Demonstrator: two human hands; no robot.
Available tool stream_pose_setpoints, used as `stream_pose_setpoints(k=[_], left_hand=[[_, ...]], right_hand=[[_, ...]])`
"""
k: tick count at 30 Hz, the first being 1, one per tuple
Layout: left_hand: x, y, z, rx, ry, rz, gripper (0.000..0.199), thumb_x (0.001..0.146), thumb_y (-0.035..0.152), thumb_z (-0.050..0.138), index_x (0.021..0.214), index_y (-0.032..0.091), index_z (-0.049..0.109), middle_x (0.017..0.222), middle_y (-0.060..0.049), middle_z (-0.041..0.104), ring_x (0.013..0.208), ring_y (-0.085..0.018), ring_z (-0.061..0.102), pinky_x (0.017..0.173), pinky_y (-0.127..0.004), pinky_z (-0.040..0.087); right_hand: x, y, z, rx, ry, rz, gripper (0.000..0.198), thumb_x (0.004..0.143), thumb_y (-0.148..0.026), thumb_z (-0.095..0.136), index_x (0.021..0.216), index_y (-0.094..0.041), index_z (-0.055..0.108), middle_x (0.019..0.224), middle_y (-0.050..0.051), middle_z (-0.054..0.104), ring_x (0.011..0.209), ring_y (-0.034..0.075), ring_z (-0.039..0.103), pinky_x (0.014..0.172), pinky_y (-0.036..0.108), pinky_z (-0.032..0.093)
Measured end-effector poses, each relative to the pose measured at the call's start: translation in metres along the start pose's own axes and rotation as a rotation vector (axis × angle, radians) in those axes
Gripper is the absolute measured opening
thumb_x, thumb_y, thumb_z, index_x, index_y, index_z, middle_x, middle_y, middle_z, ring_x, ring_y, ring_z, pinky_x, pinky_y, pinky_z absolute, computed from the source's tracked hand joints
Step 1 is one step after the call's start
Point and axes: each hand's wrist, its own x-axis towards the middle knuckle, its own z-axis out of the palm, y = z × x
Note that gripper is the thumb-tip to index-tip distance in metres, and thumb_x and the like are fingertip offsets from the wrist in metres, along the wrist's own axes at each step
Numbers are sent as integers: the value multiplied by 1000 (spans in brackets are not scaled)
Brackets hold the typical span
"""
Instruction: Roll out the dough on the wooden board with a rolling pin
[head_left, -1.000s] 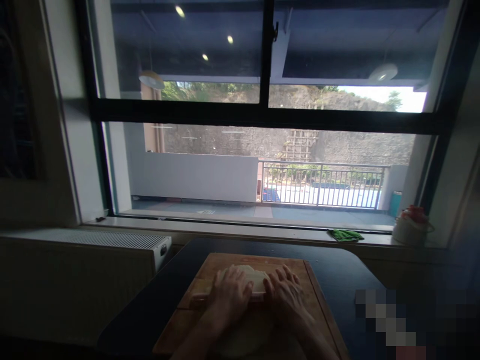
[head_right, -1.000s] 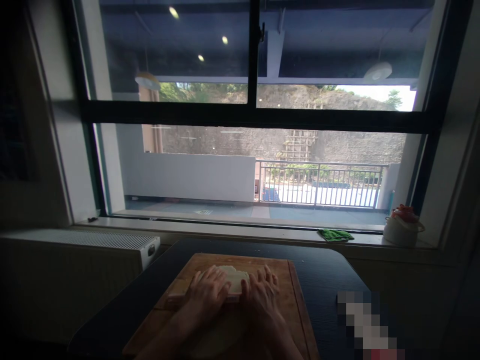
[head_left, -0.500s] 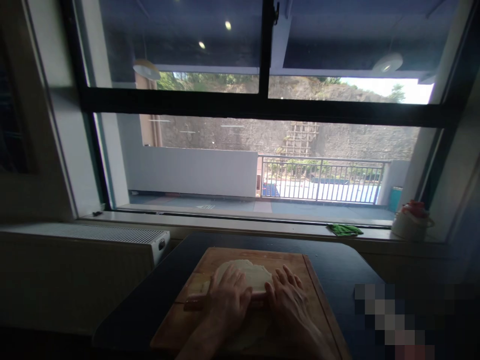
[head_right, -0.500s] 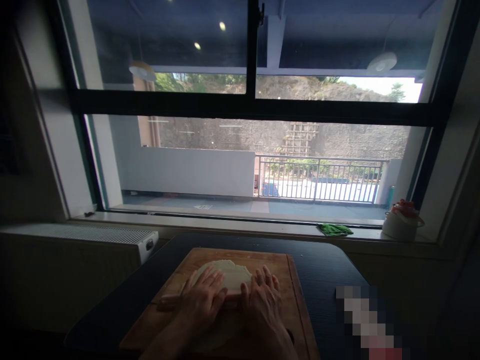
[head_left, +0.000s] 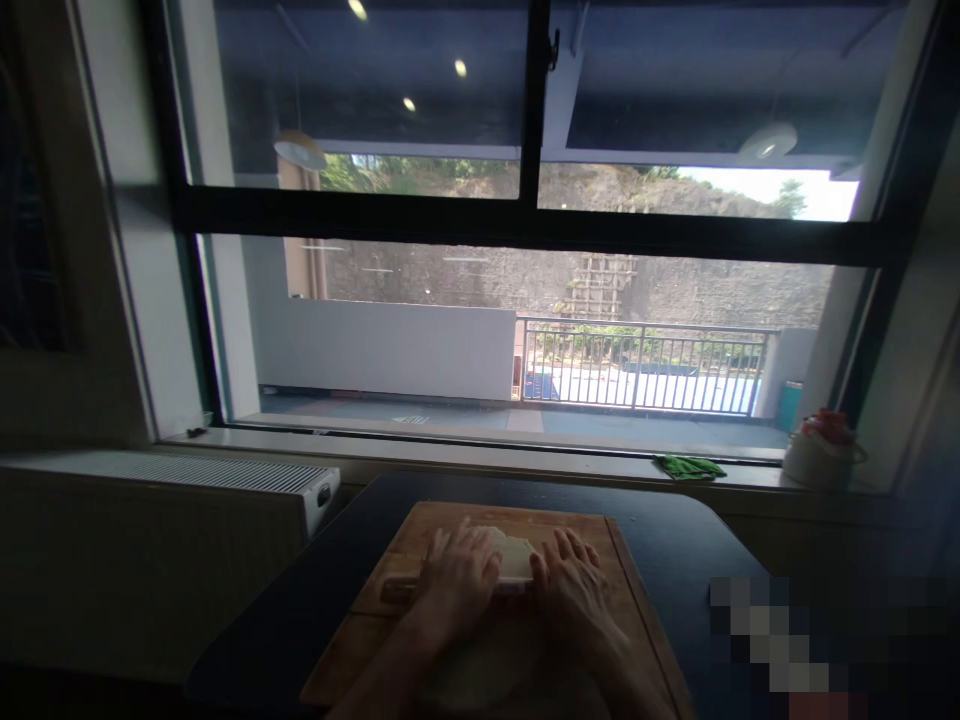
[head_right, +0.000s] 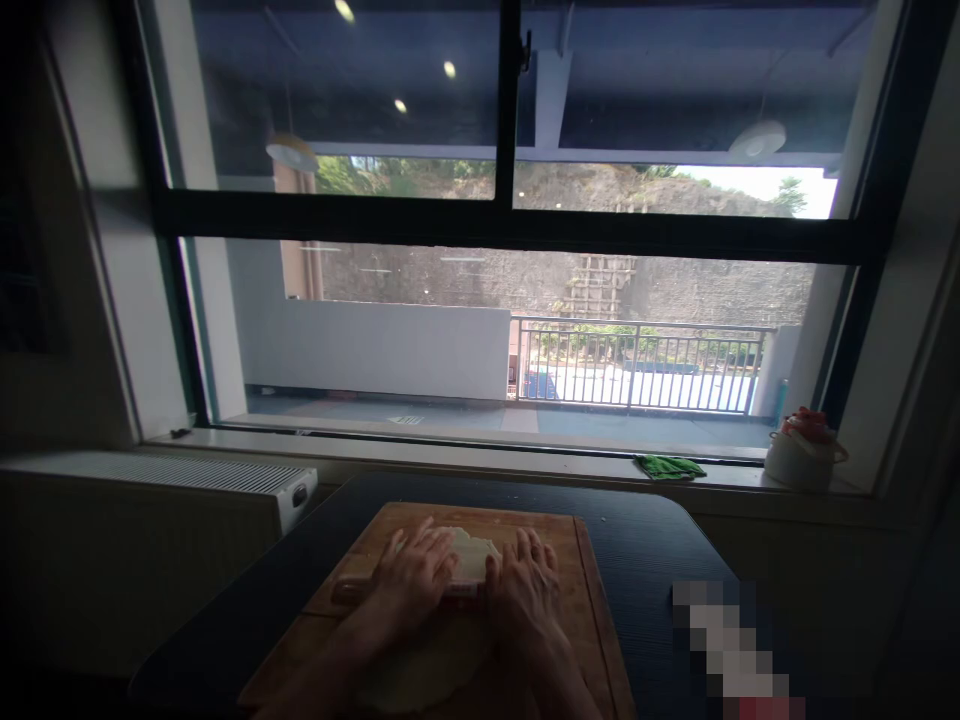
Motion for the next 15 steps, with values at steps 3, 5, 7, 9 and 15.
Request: stream_pose_setpoints(k=[3, 5, 7, 9, 15], left_hand=[[28, -4, 1, -36, -115, -71, 47, 91, 38, 33, 127, 17, 54, 134, -12, 52, 130, -32, 36, 104, -59, 24], [33, -5, 1, -45, -136, -80, 48, 90, 41, 34, 127, 18, 54, 134, -11, 52, 129, -33, 38, 104, -58, 26], [25, -4, 1, -32, -91, -50, 46, 90, 40, 34, 125, 21, 56, 133, -9, 53, 129, -31, 38, 106, -55, 24], [6, -4, 0, -13, -17, 9, 43, 91, 38, 33, 122, 22, 58, 130, -7, 56, 129, -30, 38, 108, -54, 21], [-55, -15, -12, -64, 2, 146, 42, 93, 43, 32, 125, 27, 55, 131, -4, 56, 128, -26, 40, 109, -53, 21]], right_hand=[[14, -3, -5, 20, -46, 2, 44, 94, -41, 28, 113, -22, 63, 136, 9, 49, 130, 25, 38, 104, 42, 29], [11, -2, -5, 22, -55, -10, 44, 95, -41, 28, 112, -22, 64, 135, 9, 50, 129, 25, 38, 104, 42, 30], [-1, -1, -2, 22, -37, -28, 43, 95, -37, 26, 110, -23, 64, 131, 8, 54, 128, 25, 40, 103, 42, 31], [-21, 0, 4, 27, 28, -66, 42, 95, -34, 26, 114, -24, 62, 129, 6, 56, 128, 24, 41, 103, 41, 32], [-87, 0, 41, -5, 344, -195, 39, 90, -33, 41, 125, -22, 56, 135, 6, 49, 126, 24, 43, 103, 39, 36]])
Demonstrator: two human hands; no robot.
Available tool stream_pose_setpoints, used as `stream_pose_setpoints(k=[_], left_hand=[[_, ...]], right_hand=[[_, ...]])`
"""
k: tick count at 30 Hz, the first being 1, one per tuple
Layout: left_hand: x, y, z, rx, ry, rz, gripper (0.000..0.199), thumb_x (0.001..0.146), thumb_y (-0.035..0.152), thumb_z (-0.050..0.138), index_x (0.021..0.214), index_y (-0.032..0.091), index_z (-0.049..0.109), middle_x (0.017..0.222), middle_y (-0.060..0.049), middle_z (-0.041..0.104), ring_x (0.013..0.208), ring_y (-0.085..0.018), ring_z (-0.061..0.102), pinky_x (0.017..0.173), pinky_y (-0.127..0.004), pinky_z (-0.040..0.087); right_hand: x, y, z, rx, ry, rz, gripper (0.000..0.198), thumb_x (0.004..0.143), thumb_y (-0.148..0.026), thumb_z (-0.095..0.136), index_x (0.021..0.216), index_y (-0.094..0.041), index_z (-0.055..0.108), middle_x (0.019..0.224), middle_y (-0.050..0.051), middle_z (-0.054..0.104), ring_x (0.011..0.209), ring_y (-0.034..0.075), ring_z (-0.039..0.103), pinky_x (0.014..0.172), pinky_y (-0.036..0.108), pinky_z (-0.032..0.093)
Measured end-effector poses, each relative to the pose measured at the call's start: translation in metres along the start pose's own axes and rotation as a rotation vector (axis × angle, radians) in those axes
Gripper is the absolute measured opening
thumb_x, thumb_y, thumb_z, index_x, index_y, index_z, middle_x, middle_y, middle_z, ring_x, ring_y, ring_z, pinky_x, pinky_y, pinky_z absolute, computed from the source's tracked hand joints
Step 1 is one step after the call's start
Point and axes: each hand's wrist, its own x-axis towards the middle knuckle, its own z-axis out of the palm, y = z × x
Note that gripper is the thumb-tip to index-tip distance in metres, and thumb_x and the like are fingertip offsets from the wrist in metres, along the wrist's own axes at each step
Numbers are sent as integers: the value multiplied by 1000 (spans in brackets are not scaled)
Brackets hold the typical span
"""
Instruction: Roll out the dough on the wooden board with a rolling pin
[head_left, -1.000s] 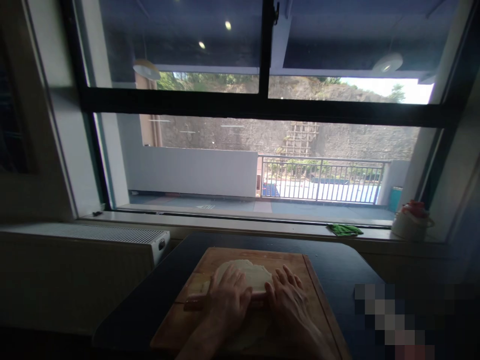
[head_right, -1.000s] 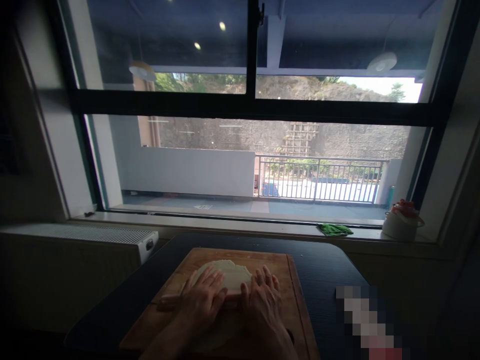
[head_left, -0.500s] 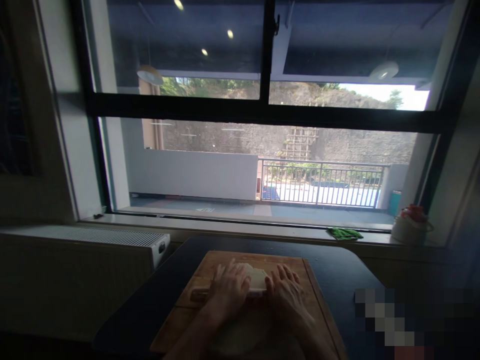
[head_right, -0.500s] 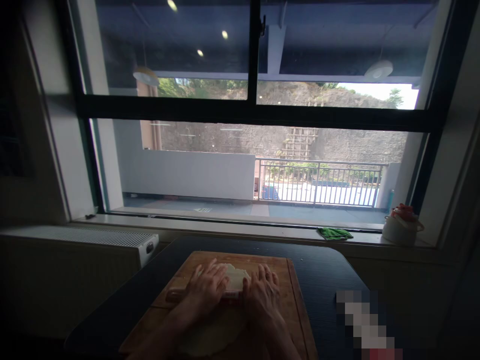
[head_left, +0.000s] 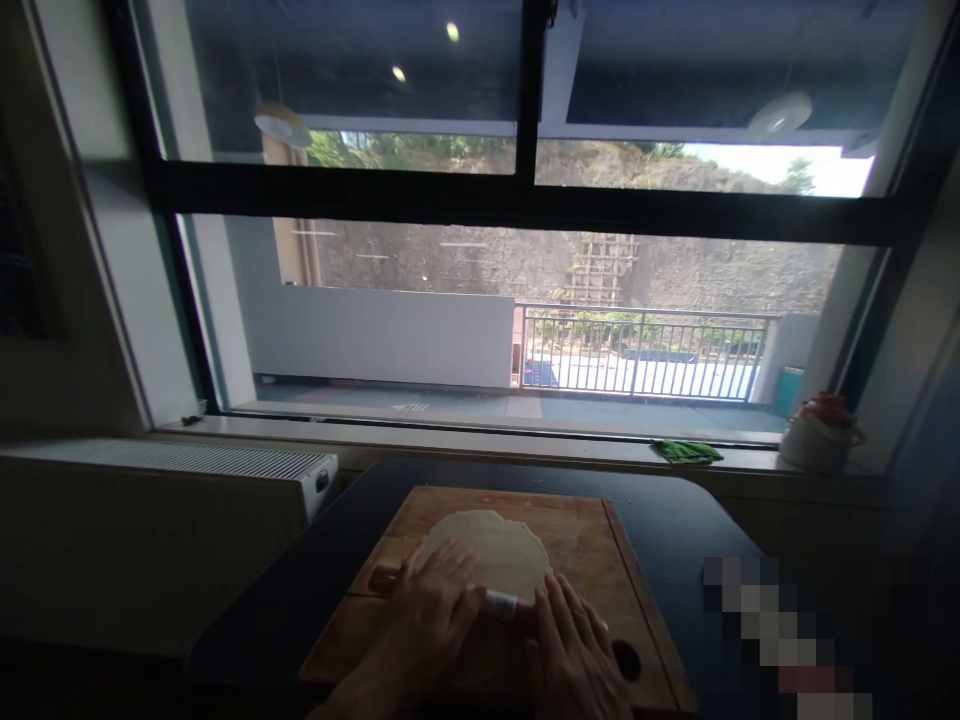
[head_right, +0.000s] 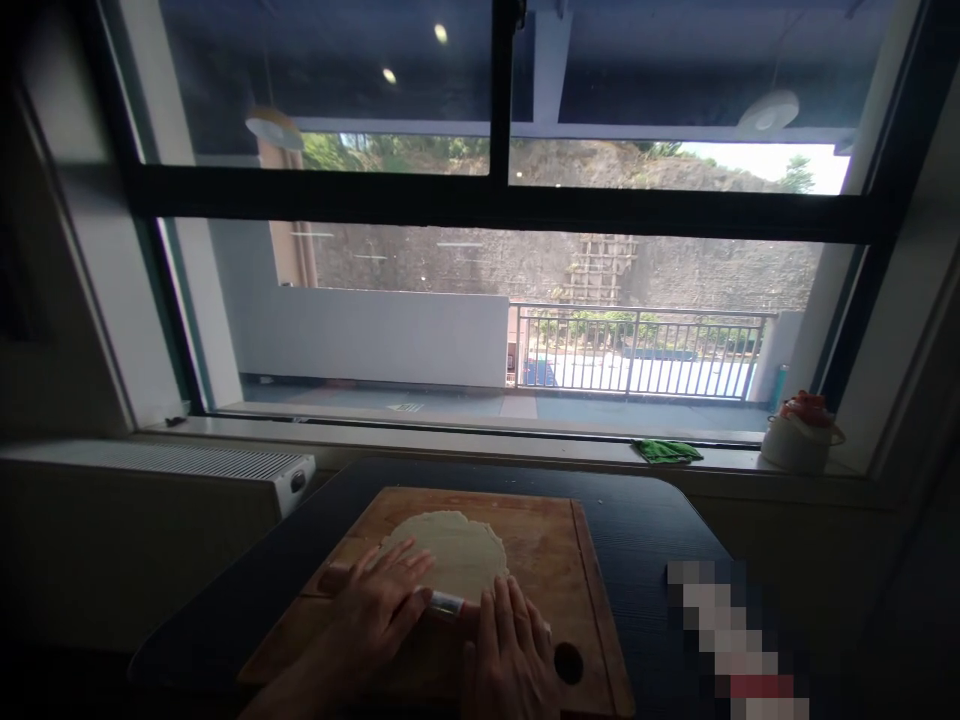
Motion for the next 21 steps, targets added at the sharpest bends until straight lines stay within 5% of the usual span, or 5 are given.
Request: stream_pose_setpoints(k=[5, 9, 15, 21], left_hand=[[12, 3, -6, -19, -48, 0, 41, 94, 40, 27, 118, 29, 59, 132, -1, 55, 131, -25, 36, 108, -53, 21], [58, 9, 9, 40, -62, -86, 44, 93, 38, 28, 123, 23, 57, 134, -7, 52, 133, -27, 32, 109, -54, 15], [112, 7, 25, 15, -138, -163, 48, 90, 46, 33, 122, 20, 57, 128, -12, 57, 130, -32, 36, 102, -58, 25], [71, 14, 11, 17, -58, -102, 44, 92, 40, 30, 123, 23, 57, 127, -7, 58, 128, -27, 40, 108, -50, 22]], right_hand=[[-11, 2, 1, -6, 46, -51, 39, 90, -33, 42, 125, -23, 55, 133, 5, 51, 125, 23, 46, 103, 38, 37], [24, 15, -14, -11, -115, -41, 40, 92, -30, 37, 127, -21, 53, 134, 5, 51, 127, 23, 42, 103, 38, 35], [76, 26, -24, -11, -272, 170, 38, 95, -32, 30, 113, -23, 63, 128, 5, 57, 127, 24, 42, 101, 41, 35], [46, 14, -25, -16, -206, 98, 38, 93, -31, 33, 118, -21, 60, 126, 8, 58, 124, 25, 46, 101, 41, 37]])
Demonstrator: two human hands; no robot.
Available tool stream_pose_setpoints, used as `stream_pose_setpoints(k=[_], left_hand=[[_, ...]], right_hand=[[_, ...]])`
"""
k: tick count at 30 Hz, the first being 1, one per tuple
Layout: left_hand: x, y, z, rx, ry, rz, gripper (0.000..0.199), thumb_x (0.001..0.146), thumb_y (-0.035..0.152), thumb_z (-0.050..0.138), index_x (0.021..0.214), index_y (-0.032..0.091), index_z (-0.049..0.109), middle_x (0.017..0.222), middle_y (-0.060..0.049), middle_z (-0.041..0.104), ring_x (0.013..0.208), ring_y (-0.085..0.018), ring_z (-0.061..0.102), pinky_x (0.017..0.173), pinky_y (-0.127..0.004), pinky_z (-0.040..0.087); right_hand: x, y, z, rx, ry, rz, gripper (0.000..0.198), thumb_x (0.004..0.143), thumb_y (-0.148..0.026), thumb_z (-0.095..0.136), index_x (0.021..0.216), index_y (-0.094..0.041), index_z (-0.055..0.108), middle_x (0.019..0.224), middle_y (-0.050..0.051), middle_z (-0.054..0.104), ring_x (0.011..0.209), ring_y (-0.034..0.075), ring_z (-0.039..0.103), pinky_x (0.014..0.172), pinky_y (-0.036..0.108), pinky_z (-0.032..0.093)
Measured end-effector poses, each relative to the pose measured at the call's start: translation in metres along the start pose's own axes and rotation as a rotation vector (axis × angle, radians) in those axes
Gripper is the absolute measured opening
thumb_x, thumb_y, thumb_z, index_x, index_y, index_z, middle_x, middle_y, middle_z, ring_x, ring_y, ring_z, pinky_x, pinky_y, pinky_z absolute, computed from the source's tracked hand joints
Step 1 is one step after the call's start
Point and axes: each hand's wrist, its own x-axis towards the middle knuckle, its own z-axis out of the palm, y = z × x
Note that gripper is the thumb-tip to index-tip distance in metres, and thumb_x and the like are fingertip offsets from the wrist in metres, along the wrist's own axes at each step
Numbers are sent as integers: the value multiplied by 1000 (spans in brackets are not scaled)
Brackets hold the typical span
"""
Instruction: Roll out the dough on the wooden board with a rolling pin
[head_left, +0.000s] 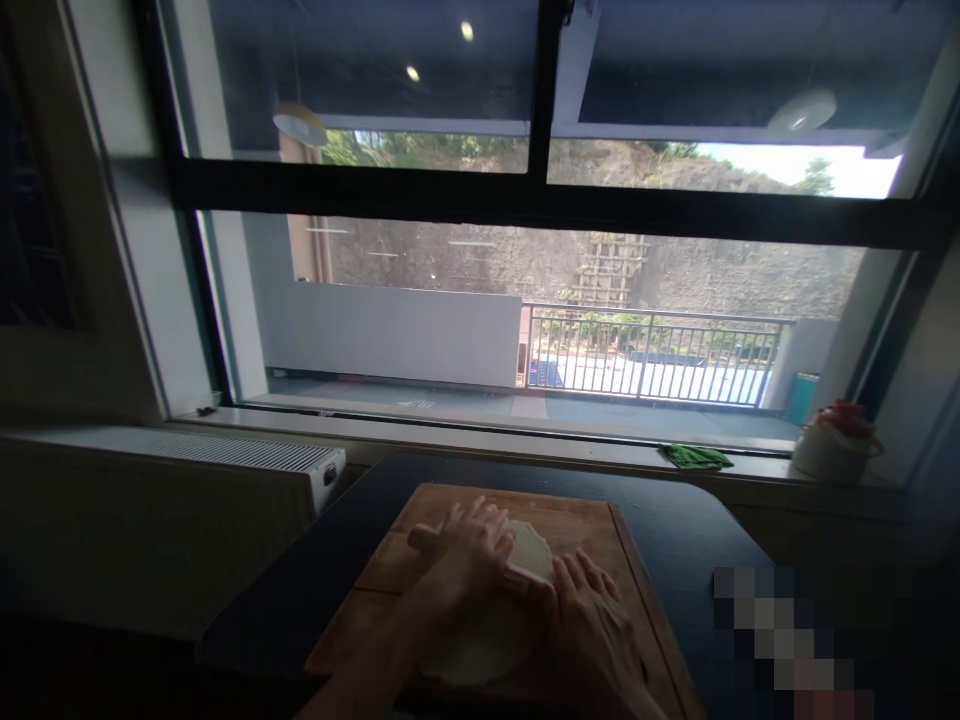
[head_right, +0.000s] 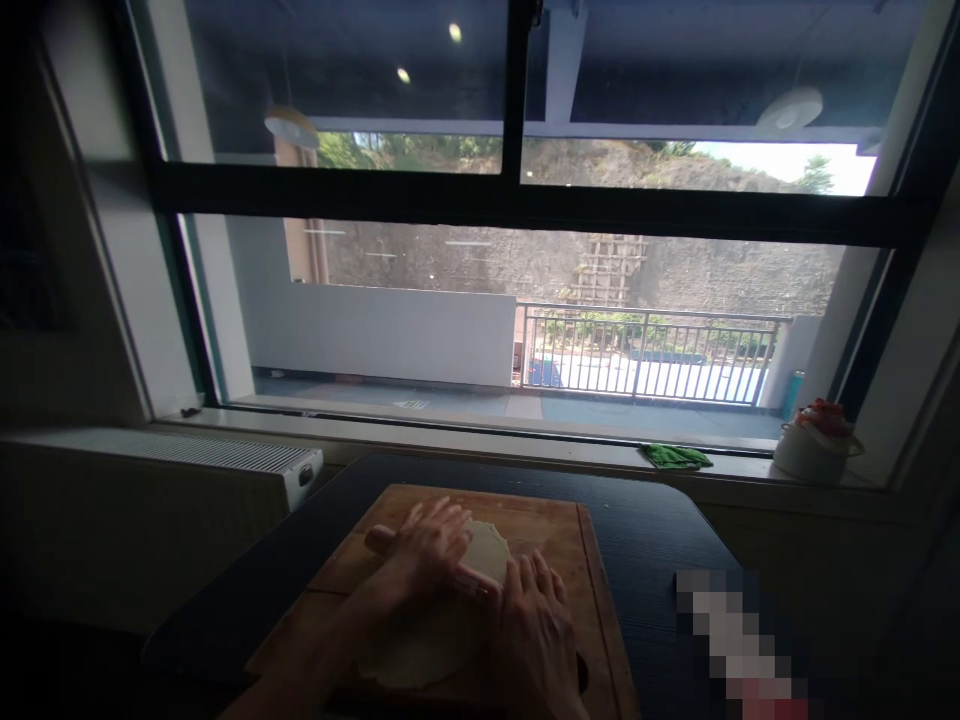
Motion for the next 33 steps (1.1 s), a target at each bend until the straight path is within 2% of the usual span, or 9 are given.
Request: stream_pose_setpoints(k=[5, 9, 11, 14, 19, 23, 26, 30, 33], left_hand=[[-70, -13, -8, -20, 65, 97, 41, 94, 39, 29, 125, 29, 54, 132, -1, 55, 130, -24, 39, 111, -51, 19], [-85, -19, -12, -41, 28, 111, 40, 94, 38, 30, 128, 33, 50, 136, 2, 50, 131, -23, 38, 111, -52, 20], [-69, -14, -11, -43, 15, 101, 40, 95, 36, 27, 122, 31, 56, 132, 2, 55, 130, -23, 39, 110, -53, 19], [-27, 0, -4, -15, 20, 44, 40, 94, 35, 28, 112, 25, 63, 124, -3, 61, 127, -25, 42, 108, -51, 23], [42, 18, 17, -9, -23, -29, 43, 92, 40, 33, 115, 16, 61, 118, -12, 63, 117, -28, 50, 97, -48, 35], [53, 21, 23, -9, -10, -33, 46, 93, 40, 30, 120, 15, 57, 123, -13, 60, 124, -31, 44, 99, -52, 32], [28, 13, 16, 10, -2, -38, 43, 92, 35, 33, 123, 17, 56, 131, -12, 54, 127, -31, 39, 103, -54, 27], [-34, -12, 3, 63, 65, 17, 41, 93, 35, 31, 120, 22, 59, 135, -7, 51, 131, -28, 35, 109, -52, 19], [-69, -29, -1, 73, 95, 49, 46, 93, 39, 30, 133, 23, 47, 141, -5, 44, 134, -26, 32, 111, -51, 16]], right_hand=[[-55, -9, 26, -5, 222, -139, 40, 89, -36, 43, 124, -22, 56, 133, 5, 52, 122, 24, 48, 100, 38, 39], [-67, -11, 29, 17, 278, -233, 41, 88, -37, 44, 125, -23, 55, 131, 3, 54, 120, 23, 51, 98, 35, 41], [-60, -10, 21, 35, 238, -239, 40, 88, -34, 43, 124, -23, 55, 129, 3, 56, 118, 21, 52, 96, 33, 42], [-41, -9, 7, 53, 152, -114, 38, 88, -28, 39, 122, -22, 56, 127, 3, 58, 122, 22, 48, 100, 35, 38], [-19, -2, -7, 75, 39, 11, 37, 93, -27, 33, 119, -23, 59, 125, 3, 59, 124, 22, 45, 103, 36, 34], [-22, 1, -11, 119, 21, 23, 37, 94, -26, 30, 117, -24, 59, 120, 2, 62, 122, 21, 47, 101, 33, 36], [-32, -2, -8, 128, 68, 3, 34, 92, -25, 35, 115, -25, 59, 119, 1, 63, 120, 20, 49, 100, 33, 37], [-48, -4, 2, 102, 103, -165, 35, 90, -23, 38, 121, -26, 55, 123, 0, 60, 118, 20, 51, 98, 32, 41], [-54, -4, 4, 73, 131, -238, 38, 91, -23, 39, 126, -25, 51, 128, 1, 57, 120, 20, 50, 99, 32, 40]])
